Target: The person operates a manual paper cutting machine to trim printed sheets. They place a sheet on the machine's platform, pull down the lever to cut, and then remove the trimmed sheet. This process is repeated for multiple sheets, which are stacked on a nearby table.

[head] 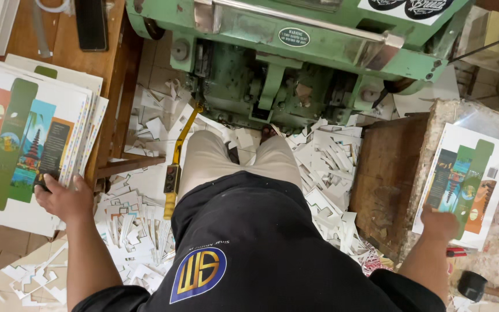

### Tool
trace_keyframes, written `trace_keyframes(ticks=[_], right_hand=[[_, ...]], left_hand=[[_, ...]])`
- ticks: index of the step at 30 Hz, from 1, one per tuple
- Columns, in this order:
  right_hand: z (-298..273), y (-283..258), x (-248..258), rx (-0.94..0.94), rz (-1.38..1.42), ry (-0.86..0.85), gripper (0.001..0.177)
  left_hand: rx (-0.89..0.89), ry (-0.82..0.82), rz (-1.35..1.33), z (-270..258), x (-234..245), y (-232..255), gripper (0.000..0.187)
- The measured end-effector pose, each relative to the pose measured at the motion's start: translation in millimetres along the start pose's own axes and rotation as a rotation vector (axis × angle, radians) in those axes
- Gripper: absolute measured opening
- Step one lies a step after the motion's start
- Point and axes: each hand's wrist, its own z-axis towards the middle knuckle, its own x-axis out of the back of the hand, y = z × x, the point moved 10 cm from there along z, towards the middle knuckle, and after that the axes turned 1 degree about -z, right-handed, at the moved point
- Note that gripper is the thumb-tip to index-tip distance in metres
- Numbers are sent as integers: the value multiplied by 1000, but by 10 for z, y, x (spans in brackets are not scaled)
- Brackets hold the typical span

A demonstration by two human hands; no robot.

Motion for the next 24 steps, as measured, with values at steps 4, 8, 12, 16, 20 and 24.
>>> trace_keyframes(ticks=[4, 8, 12, 16, 20, 24], right_hand=[[-96, 265, -543, 85, 146, -60, 88], [-73, 267, -479, 182, 203, 85, 67], [28, 353, -550, 204, 220, -121, 76], [50, 371, -650, 186, 232, -246, 57], [-259, 463, -8, 199, 537, 409, 35], [-765, 605, 633, 271, 720, 1021, 45]], left_hand=[[21, -94, -111, -170, 97, 735, 68], [-95, -241, -67, -393, 132, 1741, 71], [-694, -123, -127, -580, -215, 2597, 70], [-771, -304, -222, -1105, -302, 3409, 70], [-1104, -375, -275, -1769, -152, 4104, 67], [-1512, -130, -384, -2381, 460, 4653, 51]])
